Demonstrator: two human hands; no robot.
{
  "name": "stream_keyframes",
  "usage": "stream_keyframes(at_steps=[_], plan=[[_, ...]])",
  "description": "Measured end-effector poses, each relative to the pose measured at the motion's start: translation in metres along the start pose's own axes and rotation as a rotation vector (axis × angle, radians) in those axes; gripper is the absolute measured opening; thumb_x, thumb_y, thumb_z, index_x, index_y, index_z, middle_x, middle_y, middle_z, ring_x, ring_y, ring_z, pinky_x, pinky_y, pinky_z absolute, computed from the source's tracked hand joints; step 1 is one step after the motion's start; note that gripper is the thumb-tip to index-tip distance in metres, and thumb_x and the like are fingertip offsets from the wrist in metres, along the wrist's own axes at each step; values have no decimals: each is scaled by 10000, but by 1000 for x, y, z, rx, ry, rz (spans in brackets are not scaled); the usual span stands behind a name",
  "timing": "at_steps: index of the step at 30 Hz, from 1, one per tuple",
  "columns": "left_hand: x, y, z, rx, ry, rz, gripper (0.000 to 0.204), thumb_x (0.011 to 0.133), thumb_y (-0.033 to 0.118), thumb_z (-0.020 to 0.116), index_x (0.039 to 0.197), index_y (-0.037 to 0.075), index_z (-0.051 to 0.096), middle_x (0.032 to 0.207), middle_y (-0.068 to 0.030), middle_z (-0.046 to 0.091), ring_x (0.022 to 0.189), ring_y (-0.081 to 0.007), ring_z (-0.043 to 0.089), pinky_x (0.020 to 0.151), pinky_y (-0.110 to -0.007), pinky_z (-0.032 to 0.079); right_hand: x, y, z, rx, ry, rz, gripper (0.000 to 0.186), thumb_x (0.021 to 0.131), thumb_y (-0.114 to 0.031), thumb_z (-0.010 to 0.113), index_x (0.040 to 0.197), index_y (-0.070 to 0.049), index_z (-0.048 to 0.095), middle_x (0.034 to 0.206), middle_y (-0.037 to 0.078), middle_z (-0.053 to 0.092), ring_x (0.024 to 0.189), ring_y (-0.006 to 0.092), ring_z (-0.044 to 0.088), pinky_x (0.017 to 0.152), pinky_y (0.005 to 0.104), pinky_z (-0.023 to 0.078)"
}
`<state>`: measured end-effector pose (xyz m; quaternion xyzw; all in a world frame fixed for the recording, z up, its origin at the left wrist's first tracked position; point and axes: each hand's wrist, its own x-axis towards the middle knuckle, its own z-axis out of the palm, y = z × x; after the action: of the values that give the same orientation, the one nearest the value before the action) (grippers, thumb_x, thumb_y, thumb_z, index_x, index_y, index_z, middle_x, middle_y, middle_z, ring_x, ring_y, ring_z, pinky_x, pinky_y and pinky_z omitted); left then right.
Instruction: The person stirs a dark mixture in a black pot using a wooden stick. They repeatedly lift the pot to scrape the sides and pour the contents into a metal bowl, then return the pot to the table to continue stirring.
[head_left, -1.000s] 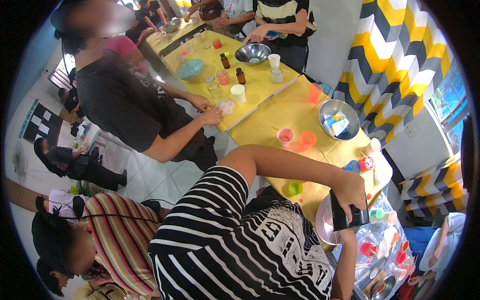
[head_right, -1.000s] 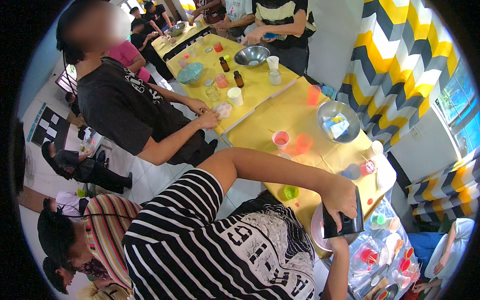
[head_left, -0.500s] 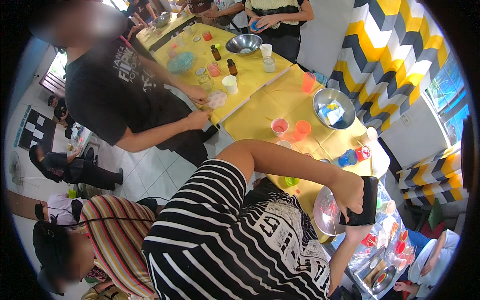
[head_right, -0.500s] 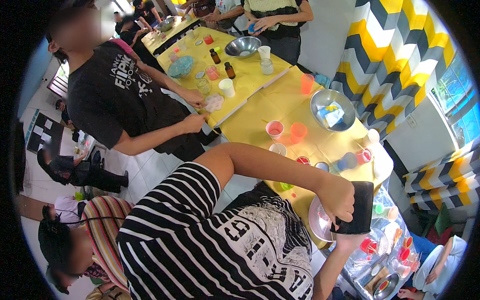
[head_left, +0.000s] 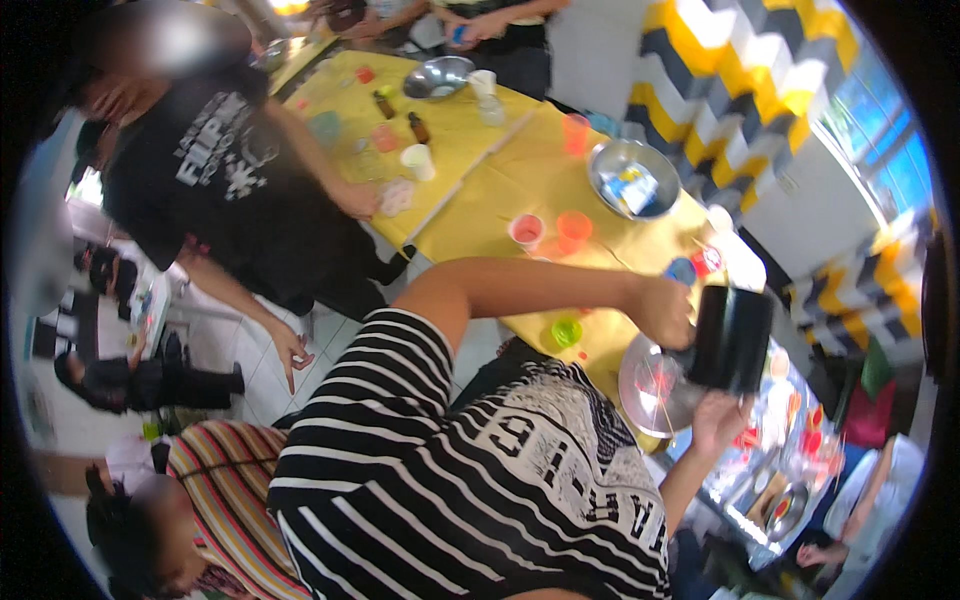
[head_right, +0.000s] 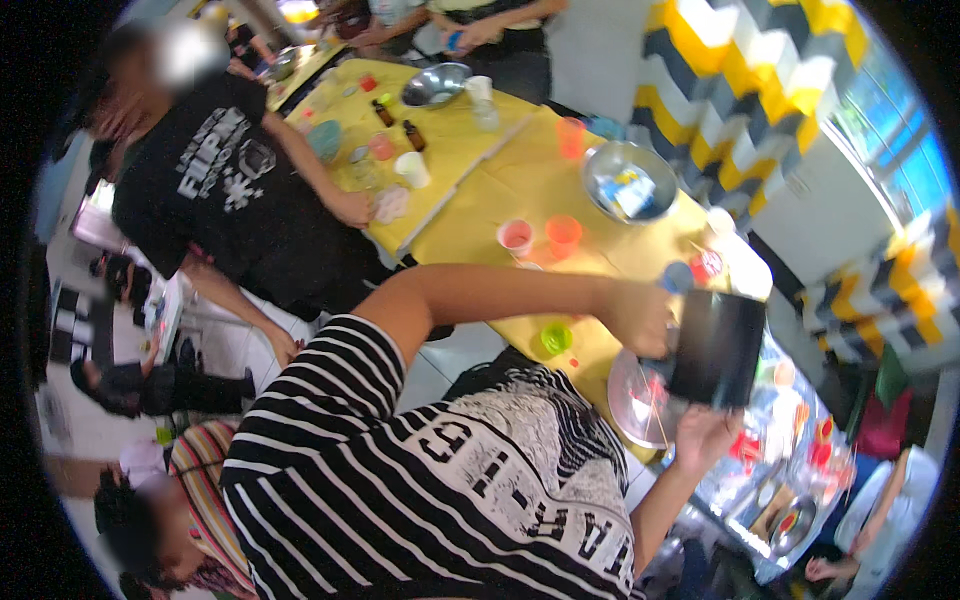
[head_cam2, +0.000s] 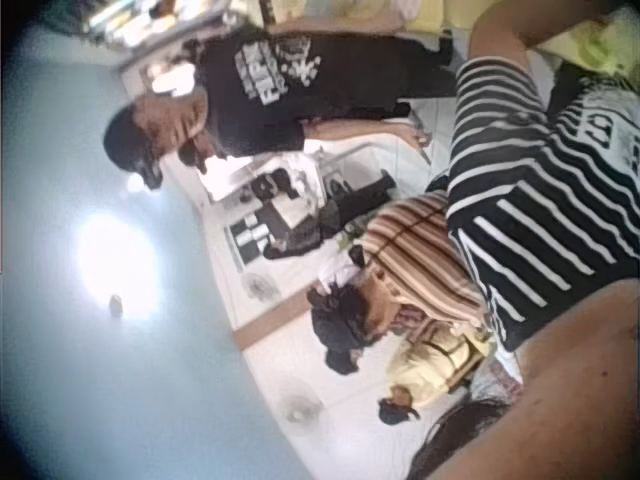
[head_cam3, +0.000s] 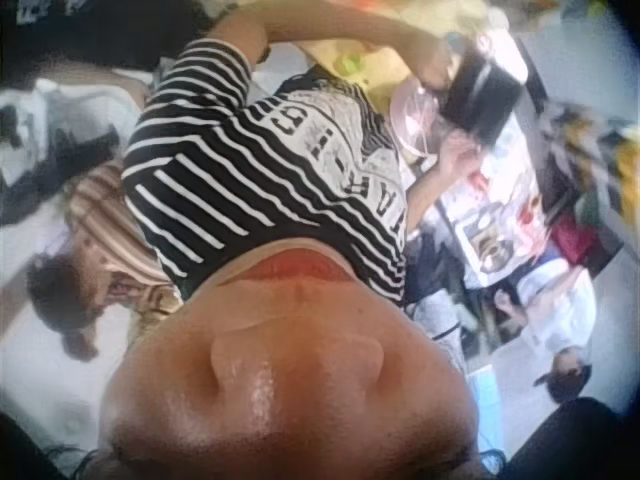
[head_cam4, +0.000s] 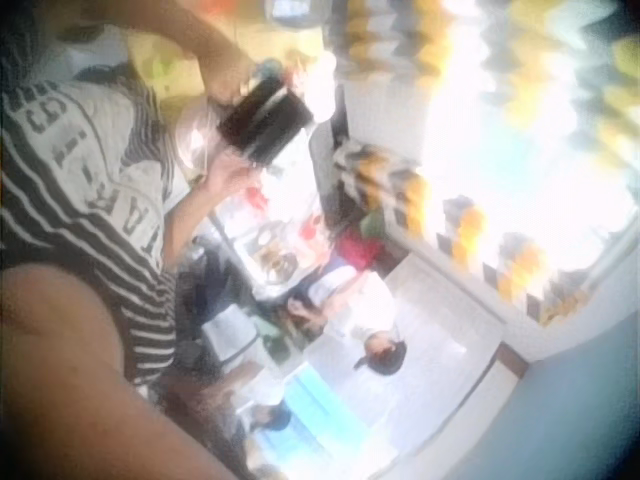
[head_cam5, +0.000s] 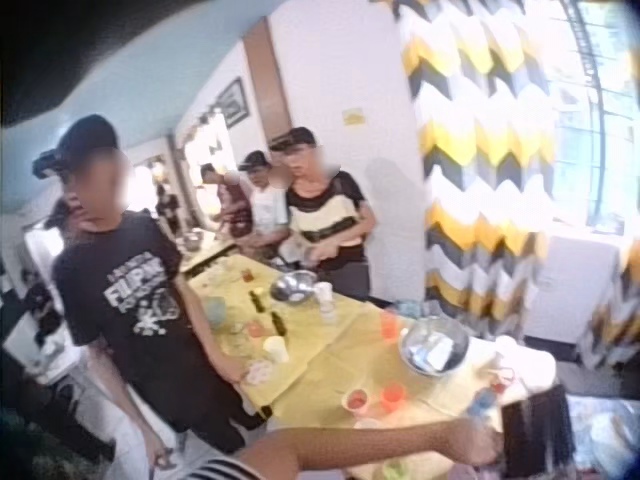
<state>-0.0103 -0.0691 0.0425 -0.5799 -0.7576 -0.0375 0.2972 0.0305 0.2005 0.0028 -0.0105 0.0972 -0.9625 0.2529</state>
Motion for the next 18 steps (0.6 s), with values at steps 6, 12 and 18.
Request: stream_keyframes(at_steps=[6, 12, 18], plan=[[-27, -16, -14, -243, 266, -318, 287, 576, 268, 735, 573, 122, 488, 495, -21, 415, 451, -199, 459, 422, -339, 338, -11, 12, -61, -1573, 547, -300, 141, 869, -168, 510, 888, -61, 601, 682, 22, 554, 680, 146, 575, 611, 275, 462], [-8, 6, -14, -486, 511, -836, 391, 605, 256, 794, 532, 34, 481, 467, -67, 406, 377, -188, 380, 393, -296, 291, -13, 28, -121, -2352, 529, -315, 151, 816, -171, 581, 737, -42, 573, 698, 150, 583, 652, 287, 583, 577, 370, 447], [-3, 19, -17, -699, 521, -942, 289, 622, 197, 777, 604, 10, 558, 494, -62, 453, 439, -145, 430, 447, -278, 332, -8, 24, -111, -2035, 382, -729, 296, 857, -307, 519, 730, -49, 591, 598, 180, 560, 547, 346, 559, 507, 429, 410]])
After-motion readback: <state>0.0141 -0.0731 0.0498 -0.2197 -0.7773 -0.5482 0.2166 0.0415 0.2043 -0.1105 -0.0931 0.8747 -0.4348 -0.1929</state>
